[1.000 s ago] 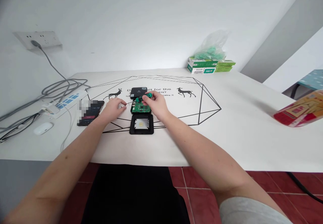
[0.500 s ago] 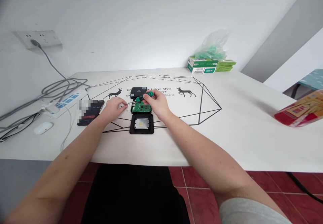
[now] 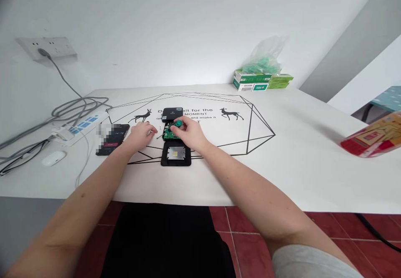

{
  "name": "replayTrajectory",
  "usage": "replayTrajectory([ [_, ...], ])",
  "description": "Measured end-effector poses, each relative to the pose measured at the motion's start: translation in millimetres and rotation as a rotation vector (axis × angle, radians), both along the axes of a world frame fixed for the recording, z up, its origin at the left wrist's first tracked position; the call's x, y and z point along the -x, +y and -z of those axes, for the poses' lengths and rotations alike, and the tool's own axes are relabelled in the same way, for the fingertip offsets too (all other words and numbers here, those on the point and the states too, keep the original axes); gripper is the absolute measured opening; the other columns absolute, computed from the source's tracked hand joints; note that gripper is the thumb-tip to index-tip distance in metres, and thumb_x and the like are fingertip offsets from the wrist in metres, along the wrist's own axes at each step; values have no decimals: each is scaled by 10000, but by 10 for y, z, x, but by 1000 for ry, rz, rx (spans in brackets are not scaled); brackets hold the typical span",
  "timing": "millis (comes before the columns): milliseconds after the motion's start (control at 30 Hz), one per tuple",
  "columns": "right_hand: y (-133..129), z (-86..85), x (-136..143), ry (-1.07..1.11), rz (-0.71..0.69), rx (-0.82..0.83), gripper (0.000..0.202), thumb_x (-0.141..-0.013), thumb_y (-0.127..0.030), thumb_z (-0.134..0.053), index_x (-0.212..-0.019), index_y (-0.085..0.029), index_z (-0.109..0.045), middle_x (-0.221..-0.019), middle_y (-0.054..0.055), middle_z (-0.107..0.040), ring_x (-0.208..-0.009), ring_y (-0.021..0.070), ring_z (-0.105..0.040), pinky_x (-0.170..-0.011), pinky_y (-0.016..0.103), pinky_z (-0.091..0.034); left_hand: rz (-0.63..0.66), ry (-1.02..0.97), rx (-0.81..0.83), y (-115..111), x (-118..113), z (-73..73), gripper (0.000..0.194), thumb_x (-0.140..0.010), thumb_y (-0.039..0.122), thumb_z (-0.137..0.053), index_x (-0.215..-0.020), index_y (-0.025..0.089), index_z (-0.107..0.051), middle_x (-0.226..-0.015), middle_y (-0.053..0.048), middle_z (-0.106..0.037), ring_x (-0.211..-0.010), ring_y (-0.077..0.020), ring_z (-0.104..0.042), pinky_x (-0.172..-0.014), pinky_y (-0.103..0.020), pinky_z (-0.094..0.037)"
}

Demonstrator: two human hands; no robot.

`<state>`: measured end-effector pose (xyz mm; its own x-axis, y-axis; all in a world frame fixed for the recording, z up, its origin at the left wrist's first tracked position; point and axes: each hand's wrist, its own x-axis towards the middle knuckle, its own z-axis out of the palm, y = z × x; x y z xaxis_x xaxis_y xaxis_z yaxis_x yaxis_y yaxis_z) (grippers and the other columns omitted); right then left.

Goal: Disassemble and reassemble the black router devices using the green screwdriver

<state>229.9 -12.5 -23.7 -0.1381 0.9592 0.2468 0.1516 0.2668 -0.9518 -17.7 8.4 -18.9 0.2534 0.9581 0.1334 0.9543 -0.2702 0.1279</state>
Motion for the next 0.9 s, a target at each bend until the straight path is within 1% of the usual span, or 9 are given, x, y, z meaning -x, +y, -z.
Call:
replayTrajectory([
  [100,-12,4,16,-5,6,-6,342,-786,-472,-835,-1027,-266,-707,-729,-41,-690,-743,214,-716,-844,446,-627,15,-4,6,9,-5,19,329,-1030,135,-532,-1128,259,-822,-1262,-110,-756,-1315,-358,-616,-1075,-507,-496],
  [200,-21,-38,3,50,15,-6,349,-775,-468,-843,-1016,-257,-706,-740,-32,-696,-735,213,-715,-844,454,-628,25,-49,19,16,6,21,347,-994,120,-527,-1127,241,-824,-1247,-118,-759,-1303,-360,-625,-1074,-512,-509],
  [333,-15,-113,-45,140,62,-21,374,-757,-485,-865,-996,-247,-702,-761,-13,-720,-730,219,-728,-839,467,-645,53,-262,86,-4,28,8,372,-898,95,-565,-1169,206,-794,-1212,-90,-779,-1172,-290,-696,-1026,-402,-551],
  [400,-6,-141,-70,173,82,-33,396,-748,-496,-878,-995,-242,-701,-759,-11,-731,-746,224,-743,-843,467,-655,45,-370,124,-25,31,-2,336,-881,138,-606,-1159,198,-784,-1165,-77,-790,-1081,-263,-719,-969,-358,-568],
  [500,1,-165,-93,210,100,-60,412,-747,-515,-880,-991,-232,-706,-762,-10,-740,-767,220,-757,-831,452,-664,10,-492,162,-53,20,-15,238,-901,323,-699,-1089,203,-783,-1065,-70,-795,-1006,-263,-726,-893,-344,-578],
  [567,-4,-176,-94,223,104,-74,409,-752,-519,-876,-985,-227,-710,-766,-9,-742,-765,212,-758,-823,443,-666,-12,-556,182,-64,7,-20,270,-901,440,-732,-1034,210,-783,-1023,-67,-798,-981,-267,-731,-869,-347,-578],
  [600,-9,-181,-91,229,104,-76,408,-753,-519,-876,-983,-226,-710,-762,-10,-741,-762,210,-758,-820,441,-667,-21,-579,187,-66,1,-21,283,-901,471,-735,-1009,213,-783,-1004,-64,-799,-966,-266,-733,-864,-349,-577],
  [767,-47,-210,-64,238,101,-73,395,-747,-494,-878,-981,-226,-708,-749,-16,-731,-752,207,-755,-804,438,-670,-29,-654,162,-53,-15,-2,252,-903,448,-715,-953,213,-794,-910,-48,-792,-891,-252,-723,-871,-358,-574],
  [900,-53,-230,-70,250,108,-76,393,-738,-491,-875,-976,-226,-710,-741,-16,-726,-741,208,-752,-797,435,-662,9,-710,175,-26,-1,23,247,-878,418,-707,-963,209,-809,-959,-56,-812,-903,-250,-726,-890,-363,-567],
])
